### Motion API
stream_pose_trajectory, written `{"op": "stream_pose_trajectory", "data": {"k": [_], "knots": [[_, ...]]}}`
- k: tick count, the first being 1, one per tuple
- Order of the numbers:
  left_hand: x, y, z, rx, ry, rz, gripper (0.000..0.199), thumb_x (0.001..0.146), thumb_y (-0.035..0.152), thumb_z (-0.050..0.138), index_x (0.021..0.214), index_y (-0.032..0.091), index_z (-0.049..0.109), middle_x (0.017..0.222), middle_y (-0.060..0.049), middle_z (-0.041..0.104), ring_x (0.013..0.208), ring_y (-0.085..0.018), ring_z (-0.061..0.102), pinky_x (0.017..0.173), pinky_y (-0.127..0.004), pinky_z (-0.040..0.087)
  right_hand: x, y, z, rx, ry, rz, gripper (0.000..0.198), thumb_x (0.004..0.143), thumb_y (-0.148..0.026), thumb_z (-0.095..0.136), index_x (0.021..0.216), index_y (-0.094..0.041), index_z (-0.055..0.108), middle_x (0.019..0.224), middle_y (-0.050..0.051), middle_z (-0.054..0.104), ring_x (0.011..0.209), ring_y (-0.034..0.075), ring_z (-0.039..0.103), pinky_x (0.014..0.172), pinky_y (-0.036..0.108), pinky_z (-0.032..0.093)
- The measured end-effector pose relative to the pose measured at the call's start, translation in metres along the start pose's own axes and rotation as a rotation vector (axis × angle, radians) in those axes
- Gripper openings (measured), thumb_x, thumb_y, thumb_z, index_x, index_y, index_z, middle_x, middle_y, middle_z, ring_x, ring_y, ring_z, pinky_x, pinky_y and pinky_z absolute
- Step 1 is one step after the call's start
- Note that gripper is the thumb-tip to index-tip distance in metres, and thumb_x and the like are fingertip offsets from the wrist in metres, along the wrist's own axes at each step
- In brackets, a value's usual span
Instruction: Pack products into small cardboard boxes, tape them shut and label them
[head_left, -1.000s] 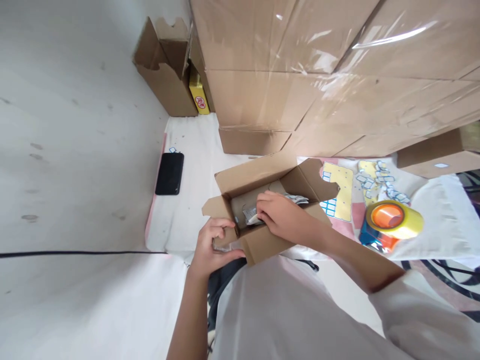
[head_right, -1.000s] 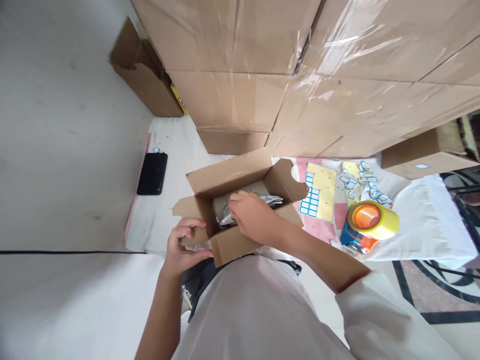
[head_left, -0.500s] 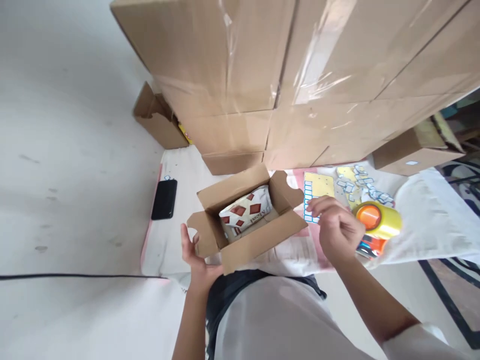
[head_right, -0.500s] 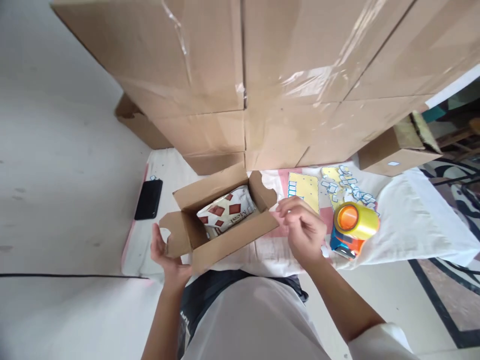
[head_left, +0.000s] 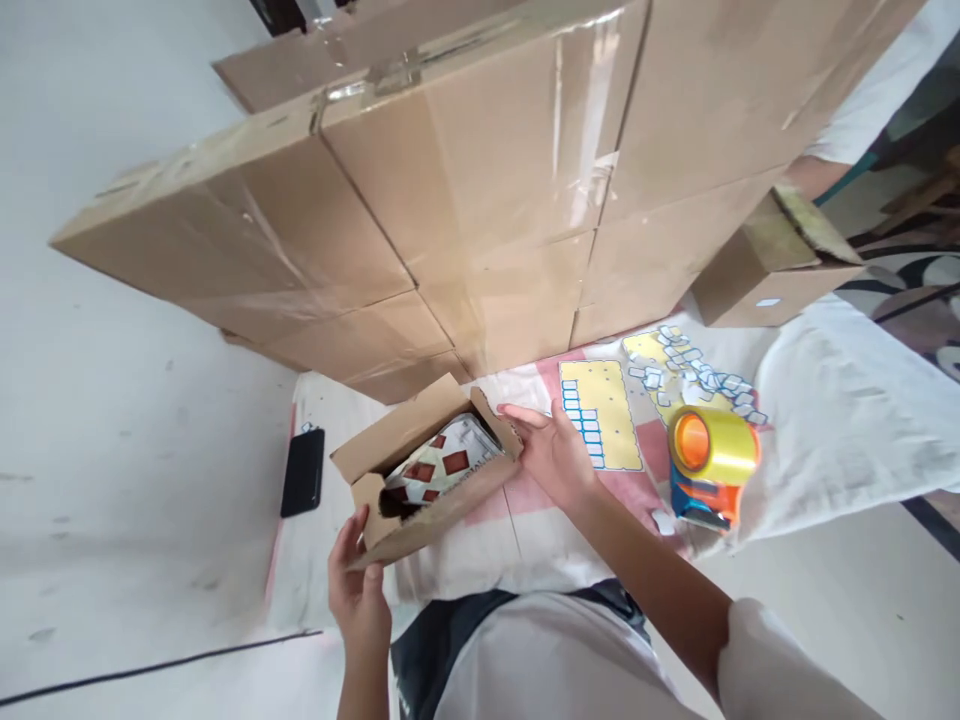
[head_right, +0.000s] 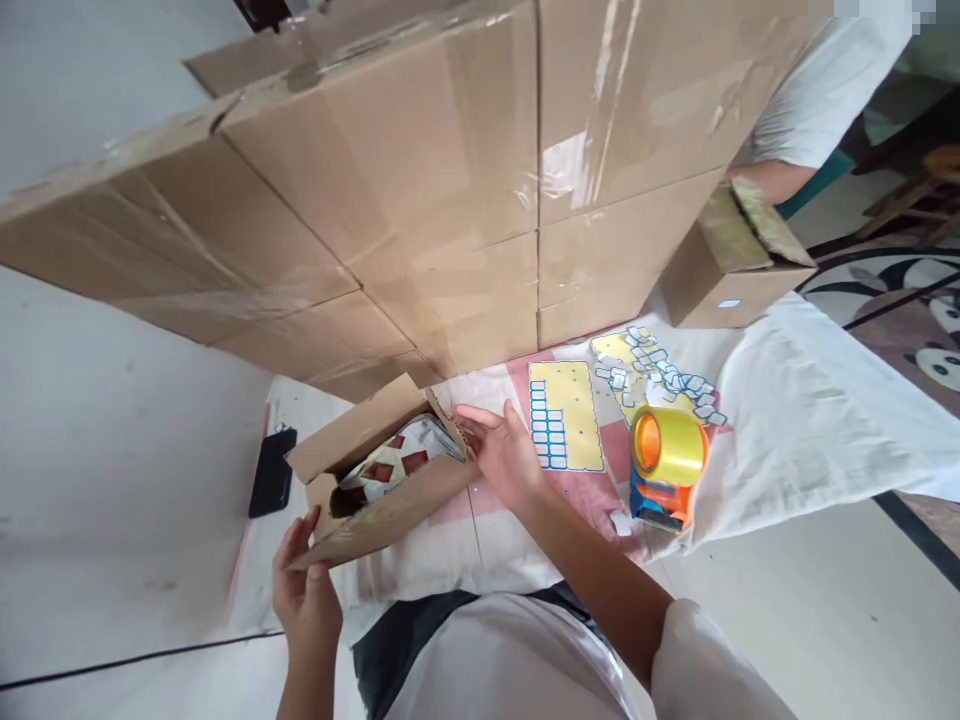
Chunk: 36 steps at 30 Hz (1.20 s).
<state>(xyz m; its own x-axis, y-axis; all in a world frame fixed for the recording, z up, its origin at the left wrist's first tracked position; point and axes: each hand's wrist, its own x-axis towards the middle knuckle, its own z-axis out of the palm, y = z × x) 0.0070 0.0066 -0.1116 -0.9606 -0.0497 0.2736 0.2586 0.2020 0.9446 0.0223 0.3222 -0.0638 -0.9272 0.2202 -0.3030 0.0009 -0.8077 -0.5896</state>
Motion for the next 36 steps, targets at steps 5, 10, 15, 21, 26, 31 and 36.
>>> {"op": "stream_pose_trajectory", "data": {"k": [5, 10, 15, 21, 26, 31, 36], "knots": [[0.009, 0.012, 0.021, -0.165, 0.12, -0.137, 0.06, 0.079, 0.037, 0.078, 0.136, 0.031, 0.058, 0.131, -0.007, 0.068, 0.137, -0.028, 0.052, 0.122, -0.056, 0.028, 0.0, 0.013, -0.011, -0.211, -0.045, -0.136, 0.064, 0.096, -0.074, 0.035, 0.117, -0.03, 0.076, 0.141, 0.003, 0.064, 0.136, 0.03, 0.052, 0.119, 0.052, 0.035], [0.015, 0.017, 0.039, -0.238, 0.158, -0.204, 0.069, 0.075, 0.039, 0.077, 0.14, 0.034, 0.055, 0.156, -0.005, 0.049, 0.149, -0.03, 0.037, 0.124, -0.052, 0.027, -0.013, 0.042, -0.033, -0.811, -0.165, -0.298, 0.065, 0.1, -0.065, 0.04, 0.154, -0.029, 0.043, 0.163, 0.003, 0.039, 0.152, 0.026, 0.032, 0.129, 0.05, 0.016], [0.015, 0.012, 0.046, -0.235, 0.122, -0.262, 0.076, 0.075, 0.047, 0.069, 0.147, 0.03, 0.049, 0.155, -0.008, 0.05, 0.144, -0.035, 0.043, 0.117, -0.052, 0.038, -0.022, 0.029, -0.029, -0.869, -0.227, -0.218, 0.061, 0.103, -0.059, 0.037, 0.157, -0.03, 0.038, 0.166, 0.003, 0.032, 0.154, 0.026, 0.027, 0.129, 0.052, 0.017], [0.017, 0.002, 0.041, -0.124, 0.054, -0.177, 0.073, 0.082, 0.051, 0.061, 0.15, 0.028, 0.044, 0.159, -0.01, 0.044, 0.145, -0.035, 0.042, 0.114, -0.049, 0.043, -0.03, 0.021, 0.0, -0.943, -0.284, -0.379, 0.042, 0.105, -0.047, 0.04, 0.139, -0.035, 0.062, 0.17, -0.003, 0.021, 0.156, 0.027, 0.021, 0.128, 0.052, 0.017], [0.029, 0.019, 0.013, 0.179, -0.139, 0.037, 0.038, 0.084, 0.048, 0.066, 0.113, 0.024, 0.072, 0.16, -0.01, 0.038, 0.149, -0.037, 0.03, 0.122, -0.056, 0.024, -0.028, 0.033, -0.004, -0.969, -0.212, -0.419, 0.038, 0.102, -0.044, 0.05, 0.137, -0.035, 0.063, 0.169, -0.001, 0.025, 0.155, 0.027, 0.024, 0.127, 0.051, 0.023], [0.042, 0.043, -0.008, 0.767, -0.501, 0.568, 0.057, 0.081, 0.041, 0.076, 0.132, 0.024, 0.058, 0.136, -0.013, 0.062, 0.13, -0.035, 0.047, 0.111, -0.054, 0.032, -0.027, 0.03, -0.005, -0.915, -0.148, -0.399, 0.047, 0.101, -0.047, 0.053, 0.147, -0.037, 0.052, 0.165, 0.0, 0.034, 0.154, 0.026, 0.027, 0.128, 0.049, 0.021], [0.03, 0.05, -0.013, 0.734, -0.392, 0.87, 0.059, 0.082, 0.017, 0.073, 0.139, 0.022, 0.056, 0.106, -0.009, 0.068, 0.107, -0.027, 0.053, 0.105, -0.046, 0.039, -0.028, 0.021, -0.003, -0.831, -0.046, -0.364, 0.053, 0.1, -0.056, 0.05, 0.149, -0.036, 0.05, 0.157, 0.005, 0.049, 0.144, 0.028, 0.047, 0.123, 0.054, 0.031]]}}
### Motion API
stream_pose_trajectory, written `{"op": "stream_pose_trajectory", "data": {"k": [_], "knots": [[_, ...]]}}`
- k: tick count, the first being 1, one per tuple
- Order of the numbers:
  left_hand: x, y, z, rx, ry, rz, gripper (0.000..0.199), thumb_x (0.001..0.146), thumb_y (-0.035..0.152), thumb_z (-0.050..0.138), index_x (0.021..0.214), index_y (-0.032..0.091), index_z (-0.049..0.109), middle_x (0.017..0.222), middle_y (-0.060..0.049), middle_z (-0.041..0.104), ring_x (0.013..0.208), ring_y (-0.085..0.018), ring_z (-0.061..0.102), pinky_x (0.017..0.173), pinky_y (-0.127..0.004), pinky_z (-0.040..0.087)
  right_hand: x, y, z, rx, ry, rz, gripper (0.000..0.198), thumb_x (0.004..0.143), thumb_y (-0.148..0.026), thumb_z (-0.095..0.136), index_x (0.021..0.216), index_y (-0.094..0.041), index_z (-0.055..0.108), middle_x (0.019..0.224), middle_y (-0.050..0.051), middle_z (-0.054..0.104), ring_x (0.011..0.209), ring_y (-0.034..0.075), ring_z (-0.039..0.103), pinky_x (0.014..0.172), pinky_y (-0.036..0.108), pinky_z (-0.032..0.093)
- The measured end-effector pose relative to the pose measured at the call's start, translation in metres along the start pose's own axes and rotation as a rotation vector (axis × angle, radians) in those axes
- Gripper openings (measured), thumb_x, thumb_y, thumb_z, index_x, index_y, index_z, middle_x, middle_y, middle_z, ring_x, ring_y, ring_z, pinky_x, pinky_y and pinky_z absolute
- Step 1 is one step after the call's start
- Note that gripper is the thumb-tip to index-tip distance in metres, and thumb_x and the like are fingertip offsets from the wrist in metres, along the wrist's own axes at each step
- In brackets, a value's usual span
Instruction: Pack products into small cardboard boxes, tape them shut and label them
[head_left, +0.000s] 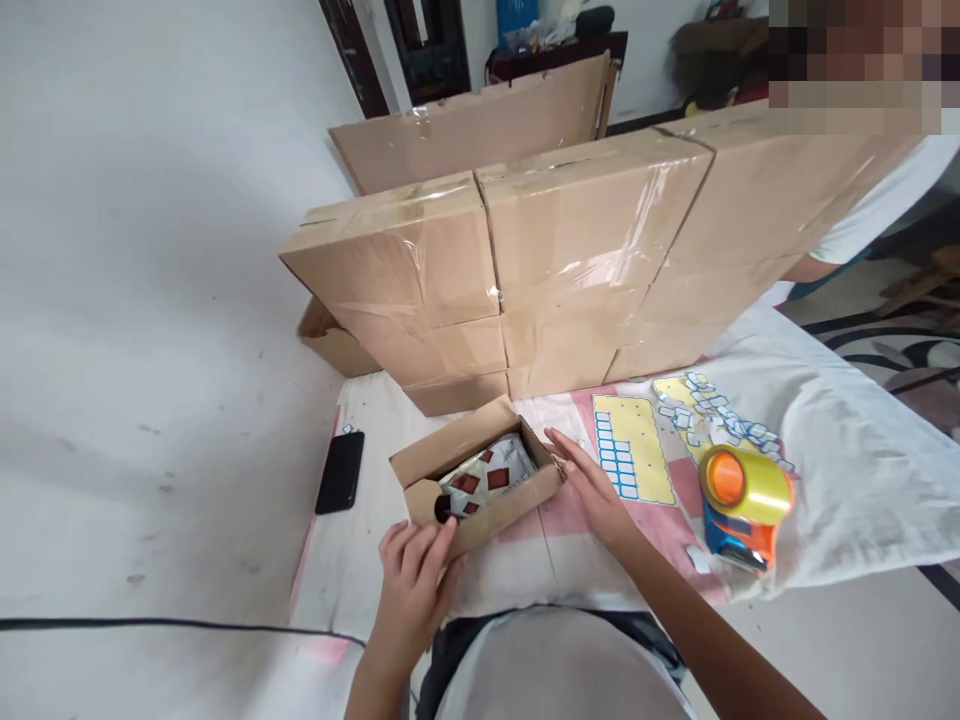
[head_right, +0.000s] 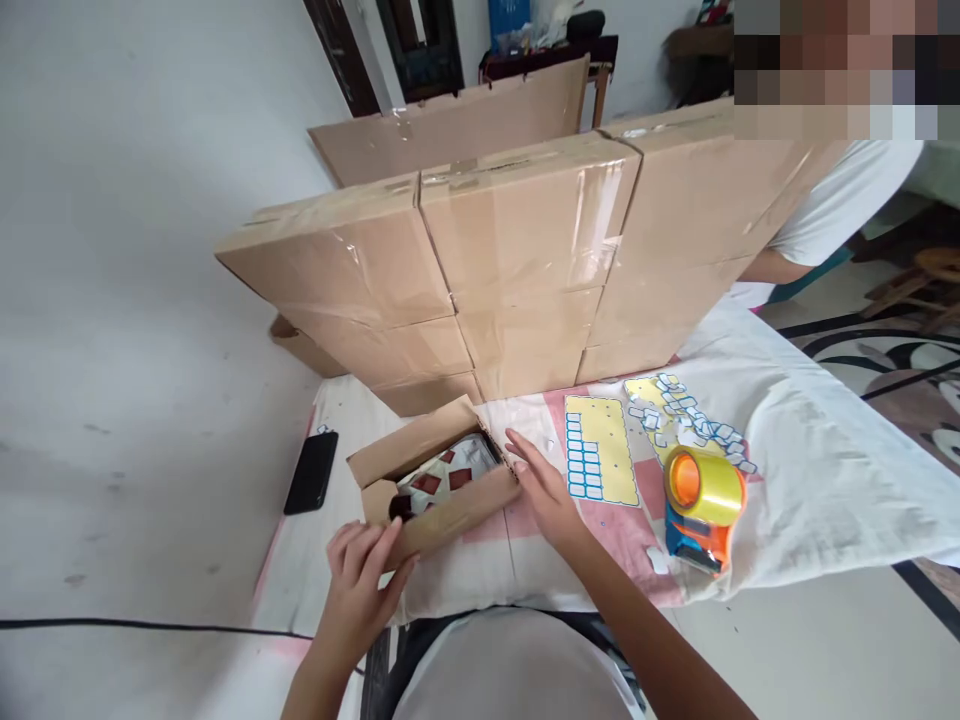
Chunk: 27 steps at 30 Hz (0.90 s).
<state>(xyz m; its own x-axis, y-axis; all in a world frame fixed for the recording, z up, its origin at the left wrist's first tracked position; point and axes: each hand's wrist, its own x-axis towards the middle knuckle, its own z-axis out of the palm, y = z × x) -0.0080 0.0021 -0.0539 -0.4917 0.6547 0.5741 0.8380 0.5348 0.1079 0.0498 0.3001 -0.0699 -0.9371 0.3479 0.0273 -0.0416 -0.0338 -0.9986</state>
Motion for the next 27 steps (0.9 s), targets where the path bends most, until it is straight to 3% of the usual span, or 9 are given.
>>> {"op": "stream_pose_trajectory", "data": {"k": [3, 6, 9, 12, 16, 18, 22, 25, 27], "knots": [[-0.01, 0.008, -0.007, -0.15, 0.044, 0.077, 0.049, 0.081, -0.001, 0.063, 0.121, 0.027, 0.066, 0.094, -0.004, 0.069, 0.097, -0.023, 0.054, 0.101, -0.043, 0.043, 0.003, -0.006, -0.002, -0.036, -0.035, 0.025, 0.053, 0.096, -0.057, 0.058, 0.145, -0.037, 0.055, 0.157, 0.004, 0.048, 0.143, 0.029, 0.047, 0.122, 0.055, 0.033], [-0.019, 0.009, -0.011, -0.294, 0.064, 0.021, 0.04, 0.083, 0.003, 0.064, 0.112, 0.03, 0.068, 0.094, -0.002, 0.068, 0.097, -0.021, 0.057, 0.096, -0.041, 0.045, 0.008, -0.011, -0.001, -0.156, -0.145, 0.032, 0.047, 0.093, -0.057, 0.062, 0.133, -0.033, 0.068, 0.157, 0.006, 0.047, 0.149, 0.031, 0.039, 0.121, 0.054, 0.033], [-0.023, 0.007, -0.003, -0.381, 0.171, -0.309, 0.053, 0.083, 0.021, 0.073, 0.133, 0.03, 0.057, 0.12, -0.007, 0.065, 0.115, -0.026, 0.056, 0.099, -0.044, 0.047, 0.008, -0.016, 0.001, -0.256, -0.203, 0.026, 0.042, 0.093, -0.055, 0.062, 0.126, -0.031, 0.073, 0.15, 0.008, 0.056, 0.146, 0.033, 0.044, 0.111, 0.053, 0.047], [-0.017, 0.005, 0.013, -0.604, 0.193, -0.691, 0.064, 0.088, 0.039, 0.068, 0.147, 0.028, 0.043, 0.144, -0.012, 0.053, 0.133, -0.03, 0.051, 0.108, -0.048, 0.046, 0.0, -0.023, 0.0, -0.375, -0.186, -0.06, 0.034, 0.097, -0.05, 0.057, 0.117, -0.031, 0.077, 0.124, 0.007, 0.074, 0.131, 0.032, 0.06, 0.101, 0.05, 0.054], [-0.004, 0.0, 0.026, -0.793, 0.275, -0.963, 0.058, 0.096, 0.046, 0.053, 0.151, 0.031, 0.04, 0.163, -0.008, 0.035, 0.151, -0.029, 0.033, 0.122, -0.046, 0.033, -0.015, -0.026, -0.006, -0.505, -0.11, -0.151, 0.03, 0.096, -0.048, 0.058, 0.095, -0.028, 0.081, 0.08, 0.005, 0.078, 0.086, 0.029, 0.075, 0.083, 0.043, 0.058], [0.001, -0.003, 0.028, -0.869, 0.237, -1.068, 0.061, 0.096, 0.047, 0.053, 0.153, 0.034, 0.037, 0.166, -0.006, 0.032, 0.152, -0.028, 0.032, 0.122, -0.045, 0.035, -0.014, -0.026, -0.006, -0.497, 0.036, -0.155, 0.03, 0.097, -0.047, 0.057, 0.104, -0.027, 0.077, 0.093, 0.006, 0.079, 0.09, 0.028, 0.074, 0.083, 0.043, 0.058], [0.001, -0.005, 0.03, -0.998, 0.139, -1.142, 0.066, 0.094, 0.043, 0.056, 0.156, 0.038, 0.032, 0.168, -0.002, 0.029, 0.153, -0.025, 0.031, 0.119, -0.039, 0.041, 0.001, -0.025, 0.003, -0.289, 0.113, -0.172, 0.049, 0.095, -0.046, 0.06, 0.14, -0.03, 0.054, 0.14, 0.01, 0.064, 0.125, 0.029, 0.063, 0.098, 0.047, 0.054], [-0.003, -0.002, 0.029, -1.011, 0.091, -1.128, 0.07, 0.094, 0.037, 0.055, 0.158, 0.04, 0.026, 0.167, -0.001, 0.03, 0.15, -0.024, 0.036, 0.111, -0.036, 0.049, 0.007, -0.022, 0.007, -0.188, 0.05, -0.196, 0.04, 0.098, -0.044, 0.058, 0.135, -0.029, 0.057, 0.12, 0.009, 0.073, 0.124, 0.028, 0.063, 0.107, 0.05, 0.049], [-0.003, -0.002, 0.024, -0.931, 0.063, -1.035, 0.063, 0.094, 0.034, 0.055, 0.154, 0.039, 0.036, 0.166, -0.002, 0.033, 0.149, -0.025, 0.038, 0.11, -0.039, 0.05, 0.005, -0.018, 0.003, -0.247, 0.027, -0.223, 0.029, 0.1, -0.043, 0.055, 0.121, -0.028, 0.066, 0.112, 0.009, 0.075, 0.122, 0.029, 0.064, 0.107, 0.052, 0.048]]}}
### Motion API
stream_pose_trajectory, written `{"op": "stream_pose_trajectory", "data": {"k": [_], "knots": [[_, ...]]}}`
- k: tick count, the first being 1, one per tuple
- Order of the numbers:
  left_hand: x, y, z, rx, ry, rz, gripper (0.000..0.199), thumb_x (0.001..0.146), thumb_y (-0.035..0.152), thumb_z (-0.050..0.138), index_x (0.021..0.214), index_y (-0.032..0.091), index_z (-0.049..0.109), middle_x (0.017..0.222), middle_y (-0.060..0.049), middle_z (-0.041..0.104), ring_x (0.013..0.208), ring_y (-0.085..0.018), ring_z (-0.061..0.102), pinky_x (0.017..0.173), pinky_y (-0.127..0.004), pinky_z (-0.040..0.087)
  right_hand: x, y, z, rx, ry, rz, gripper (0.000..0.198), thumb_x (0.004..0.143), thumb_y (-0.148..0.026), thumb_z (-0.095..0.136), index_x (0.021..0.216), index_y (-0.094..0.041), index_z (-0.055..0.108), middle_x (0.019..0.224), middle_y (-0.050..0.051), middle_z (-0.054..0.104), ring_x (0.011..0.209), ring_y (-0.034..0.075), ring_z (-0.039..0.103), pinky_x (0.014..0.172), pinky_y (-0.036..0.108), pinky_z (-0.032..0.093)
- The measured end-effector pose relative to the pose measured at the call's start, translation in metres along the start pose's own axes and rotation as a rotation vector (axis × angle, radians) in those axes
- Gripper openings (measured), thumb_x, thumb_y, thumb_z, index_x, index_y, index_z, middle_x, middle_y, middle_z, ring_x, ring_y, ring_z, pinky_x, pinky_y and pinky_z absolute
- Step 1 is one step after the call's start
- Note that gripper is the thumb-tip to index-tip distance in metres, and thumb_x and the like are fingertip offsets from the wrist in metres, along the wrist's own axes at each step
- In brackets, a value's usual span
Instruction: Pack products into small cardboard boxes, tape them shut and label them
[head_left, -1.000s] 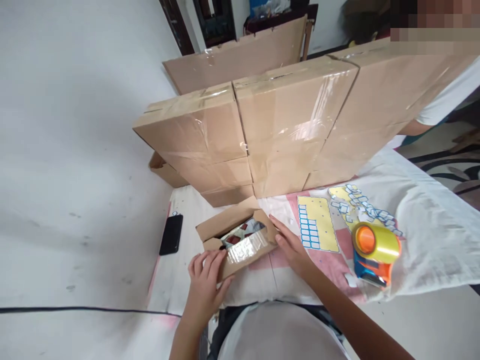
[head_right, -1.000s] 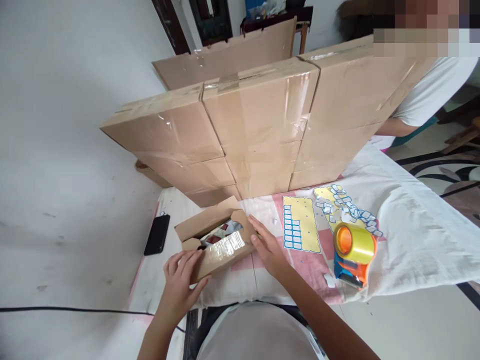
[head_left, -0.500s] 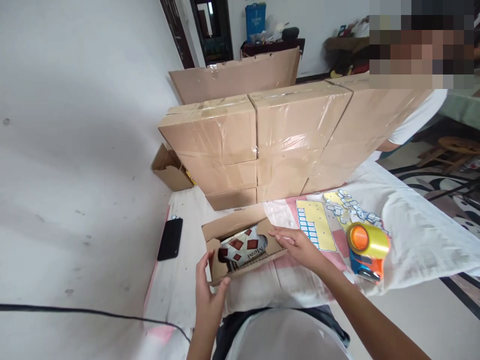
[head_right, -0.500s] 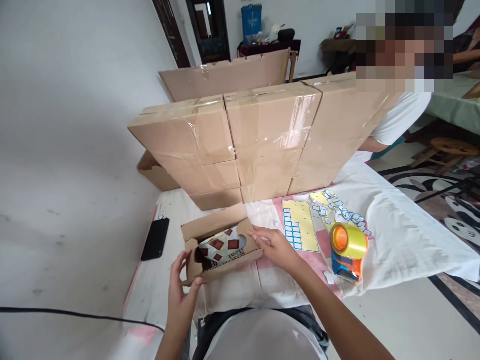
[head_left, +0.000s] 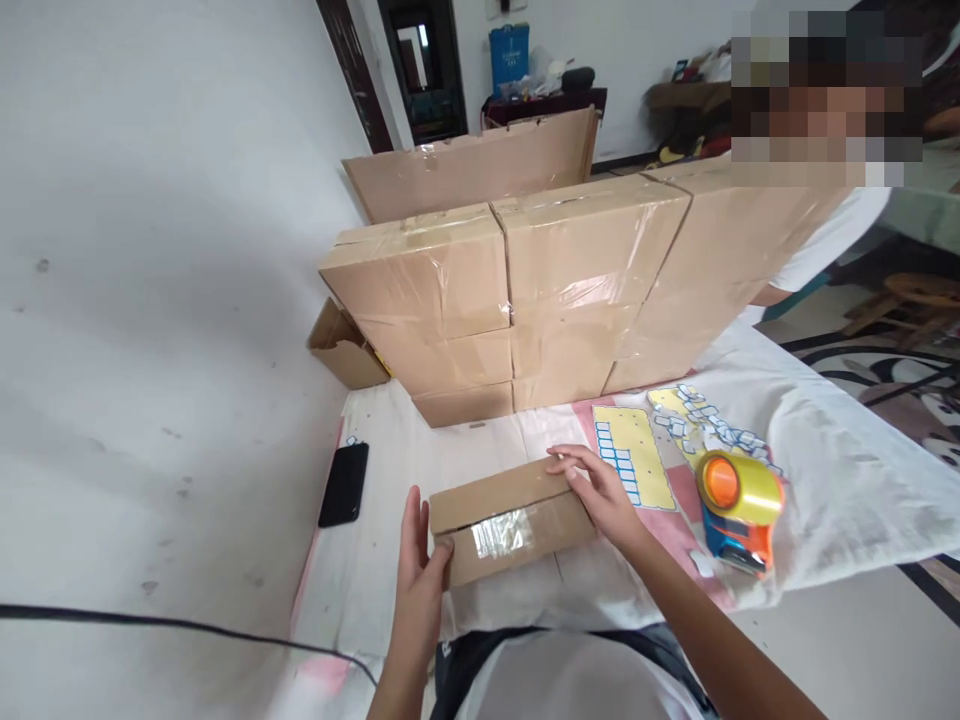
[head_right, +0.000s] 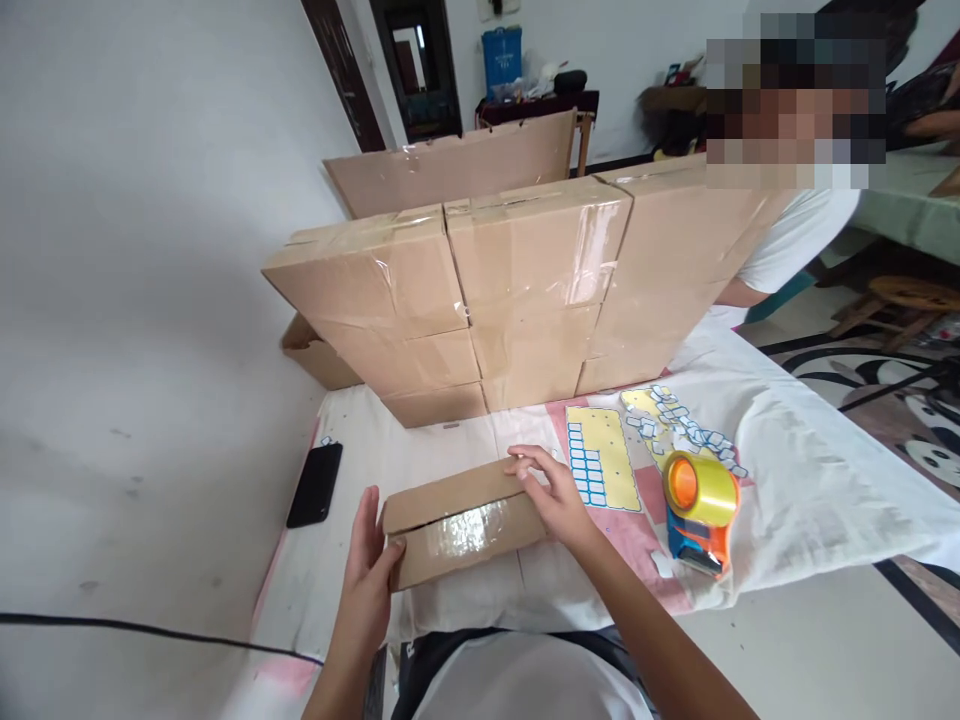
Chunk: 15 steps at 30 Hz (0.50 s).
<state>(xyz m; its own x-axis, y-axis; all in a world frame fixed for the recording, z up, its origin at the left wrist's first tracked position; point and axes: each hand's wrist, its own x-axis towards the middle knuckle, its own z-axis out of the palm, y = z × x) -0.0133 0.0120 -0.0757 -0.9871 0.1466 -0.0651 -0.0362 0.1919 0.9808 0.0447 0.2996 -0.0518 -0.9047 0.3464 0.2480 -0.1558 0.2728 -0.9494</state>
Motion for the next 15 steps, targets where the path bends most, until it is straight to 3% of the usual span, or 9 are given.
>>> {"op": "stream_pose_trajectory", "data": {"k": [2, 4, 6, 8, 11, 15], "knots": [[-0.003, 0.006, -0.003, 0.168, -0.036, 0.175, 0.045, 0.095, 0.03, 0.054, 0.139, 0.035, 0.058, 0.161, -0.003, 0.042, 0.149, -0.028, 0.038, 0.115, -0.048, 0.045, -0.005, 0.007, -0.005, -0.066, -0.031, -0.07, 0.023, 0.1, -0.04, 0.054, 0.111, -0.028, 0.071, 0.112, 0.009, 0.075, 0.124, 0.03, 0.062, 0.106, 0.053, 0.048], [-0.007, 0.015, -0.003, 0.418, -0.056, 0.399, 0.035, 0.095, 0.025, 0.052, 0.125, 0.033, 0.07, 0.15, -0.004, 0.057, 0.149, -0.031, 0.037, 0.119, -0.06, 0.034, -0.009, 0.014, -0.009, -0.092, -0.044, -0.145, 0.021, 0.1, -0.035, 0.053, 0.112, -0.029, 0.07, 0.111, 0.009, 0.075, 0.128, 0.03, 0.06, 0.106, 0.054, 0.048], [-0.013, 0.024, 0.003, 0.689, -0.088, 0.61, 0.04, 0.094, 0.022, 0.055, 0.13, 0.034, 0.066, 0.14, -0.003, 0.065, 0.148, -0.032, 0.039, 0.123, -0.066, 0.02, -0.011, 0.019, -0.01, -0.103, -0.053, -0.189, 0.022, 0.1, -0.031, 0.053, 0.116, -0.029, 0.068, 0.113, 0.009, 0.075, 0.131, 0.03, 0.057, 0.107, 0.055, 0.048], [-0.021, 0.032, 0.013, 0.897, -0.162, 0.762, 0.051, 0.092, 0.025, 0.059, 0.142, 0.033, 0.056, 0.144, -0.003, 0.062, 0.146, -0.03, 0.043, 0.126, -0.061, 0.009, -0.012, 0.022, -0.009, -0.099, -0.065, -0.215, 0.024, 0.098, -0.029, 0.054, 0.119, -0.029, 0.066, 0.117, 0.01, 0.073, 0.133, 0.031, 0.055, 0.106, 0.055, 0.048], [-0.027, 0.039, 0.029, 1.028, -0.218, 0.866, 0.061, 0.092, 0.032, 0.06, 0.151, 0.029, 0.044, 0.151, -0.002, 0.055, 0.144, -0.026, 0.044, 0.126, -0.05, 0.013, -0.014, 0.026, -0.007, -0.069, -0.069, -0.247, 0.028, 0.096, -0.03, 0.055, 0.123, -0.029, 0.064, 0.12, 0.011, 0.071, 0.134, 0.033, 0.054, 0.106, 0.057, 0.048], [-0.023, 0.039, 0.035, 1.081, -0.15, 0.923, 0.07, 0.088, 0.028, 0.06, 0.154, 0.027, 0.038, 0.15, 0.003, 0.056, 0.14, -0.023, 0.048, 0.121, -0.042, 0.025, -0.017, 0.03, -0.004, -0.048, -0.041, -0.255, 0.029, 0.095, -0.033, 0.054, 0.123, -0.031, 0.064, 0.125, 0.012, 0.069, 0.134, 0.035, 0.054, 0.106, 0.057, 0.049]]}}
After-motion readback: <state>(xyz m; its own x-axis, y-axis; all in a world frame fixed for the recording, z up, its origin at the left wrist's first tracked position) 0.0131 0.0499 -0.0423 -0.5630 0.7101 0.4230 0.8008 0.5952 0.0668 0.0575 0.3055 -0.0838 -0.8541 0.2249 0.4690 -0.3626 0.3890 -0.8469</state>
